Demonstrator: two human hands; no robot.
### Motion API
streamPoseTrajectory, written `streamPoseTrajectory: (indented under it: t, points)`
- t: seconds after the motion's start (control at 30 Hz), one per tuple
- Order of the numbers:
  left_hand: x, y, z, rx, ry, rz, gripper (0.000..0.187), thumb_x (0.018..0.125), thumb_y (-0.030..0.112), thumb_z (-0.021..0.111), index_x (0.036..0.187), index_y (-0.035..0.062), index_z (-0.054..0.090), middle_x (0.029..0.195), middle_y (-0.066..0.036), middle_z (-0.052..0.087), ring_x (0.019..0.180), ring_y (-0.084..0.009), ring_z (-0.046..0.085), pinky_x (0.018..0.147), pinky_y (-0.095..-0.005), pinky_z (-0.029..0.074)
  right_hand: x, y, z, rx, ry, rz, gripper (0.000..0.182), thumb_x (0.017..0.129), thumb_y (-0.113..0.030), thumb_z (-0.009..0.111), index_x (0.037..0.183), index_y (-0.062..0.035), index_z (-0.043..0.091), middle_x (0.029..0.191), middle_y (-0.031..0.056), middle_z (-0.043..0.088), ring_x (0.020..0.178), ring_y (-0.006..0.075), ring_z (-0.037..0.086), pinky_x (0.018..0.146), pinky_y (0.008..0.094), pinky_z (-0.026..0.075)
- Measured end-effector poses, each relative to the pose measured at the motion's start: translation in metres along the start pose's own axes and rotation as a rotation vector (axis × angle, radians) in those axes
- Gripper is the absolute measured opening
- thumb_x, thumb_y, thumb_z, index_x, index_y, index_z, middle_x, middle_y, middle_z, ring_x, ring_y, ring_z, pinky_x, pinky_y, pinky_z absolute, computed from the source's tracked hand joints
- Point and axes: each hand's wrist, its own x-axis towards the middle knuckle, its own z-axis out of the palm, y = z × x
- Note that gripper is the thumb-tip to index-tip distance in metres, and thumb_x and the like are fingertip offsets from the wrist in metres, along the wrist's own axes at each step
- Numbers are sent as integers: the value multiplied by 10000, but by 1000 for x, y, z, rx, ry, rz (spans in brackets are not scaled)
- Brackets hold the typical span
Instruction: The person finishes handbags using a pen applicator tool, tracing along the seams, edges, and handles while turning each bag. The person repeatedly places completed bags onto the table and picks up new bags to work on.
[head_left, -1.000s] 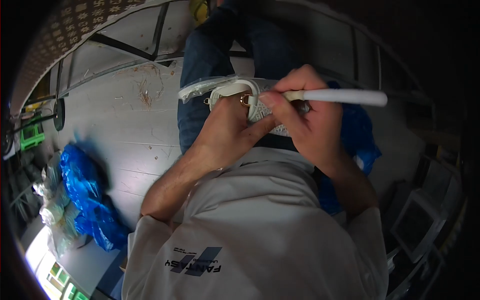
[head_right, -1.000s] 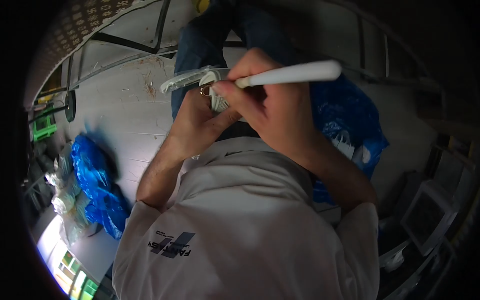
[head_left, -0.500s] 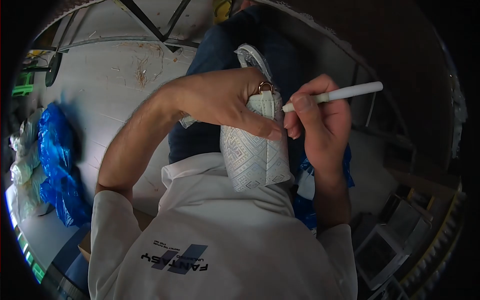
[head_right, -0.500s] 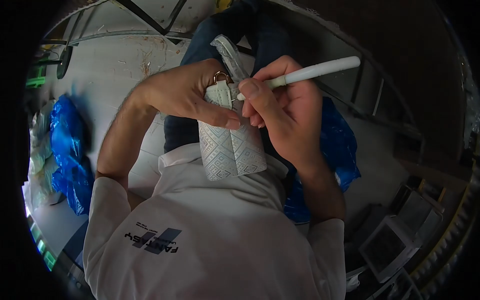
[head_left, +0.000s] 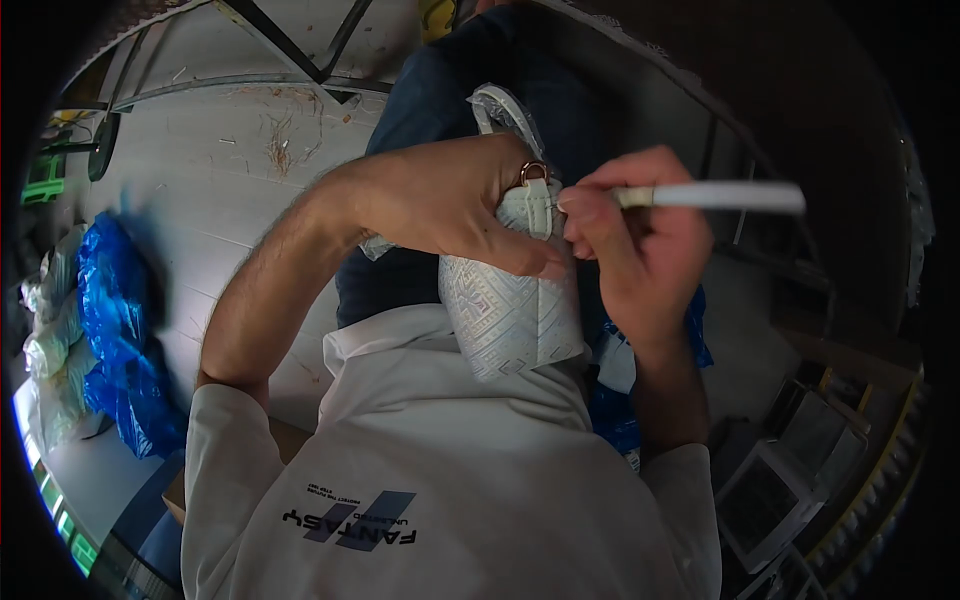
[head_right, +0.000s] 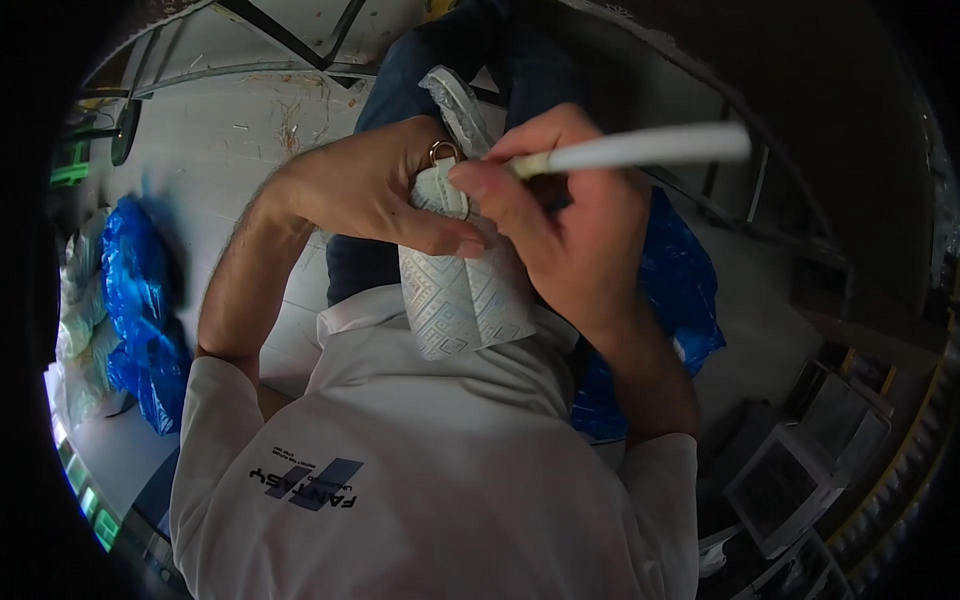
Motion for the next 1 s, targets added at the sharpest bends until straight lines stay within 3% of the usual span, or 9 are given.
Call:
streamPoseTrajectory:
  t: [0.07,0.1,0.17,0.2,0.3,0.53,0.6,0.8,1.0]
  points:
    - [1,-3,0,58,-29,-68,282,844,270,806,966,25,738,776,-28,707,676,-67,620,609,-259,477,-2,10,9,-368,61,-500,208,860,-118,795,870,-19,613,677,46,614,604,85,613,468,247,443]
    - [3,-3,0,125,-57,-128,293,843,282,811,956,22,736,768,-27,704,662,-65,615,593,-258,470,-4,8,9,-389,73,-501,201,863,-115,789,869,-20,612,684,55,615,606,102,613,472,271,444]
    - [5,-8,1,125,-35,-79,293,841,284,813,963,29,736,774,-29,705,675,-69,620,609,-258,478,-5,7,4,-120,54,-180,189,897,-117,757,901,-20,595,683,48,614,597,88,601,476,246,447]
    - [5,-12,4,115,-8,-43,293,839,286,816,970,36,737,781,-31,706,687,-74,625,625,-258,485,-3,1,-2,238,-21,123,180,950,-144,702,936,-22,572,674,35,613,574,64,583,484,209,449]
    - [10,-19,11,9,83,184,282,835,269,817,996,51,737,809,-36,712,719,-83,636,667,-257,501,1,4,-9,324,-73,250,188,1020,-194,593,945,-33,532,687,17,585,557,31,508,507,181,420]
    - [11,-14,6,7,66,135,275,833,247,812,1011,52,736,839,-42,721,747,-92,646,698,-257,512,5,8,-12,334,-101,239,200,985,-195,666,948,-27,563,658,13,607,557,28,569,488,162,450]
    - [11,-10,4,6,38,-27,321,769,155,845,1015,25,685,1012,-58,698,1026,-174,628,978,-327,464,5,4,-11,289,-81,237,187,966,-170,690,949,-25,574,659,15,608,559,29,571,487,163,445]
    - [11,-8,4,-14,-6,-41,279,774,153,845,970,31,687,973,-52,703,984,-162,640,973,-322,465,4,-2,-12,55,-116,72,160,989,-153,649,984,-13,571,701,29,620,576,35,567,512,167,456]
    - [11,-8,7,70,-32,14,269,794,144,831,995,19,702,951,-48,709,925,-138,647,891,-300,494,5,-5,-17,215,-155,236,131,970,-106,664,983,-15,571,720,36,627,588,42,572,509,176,457]
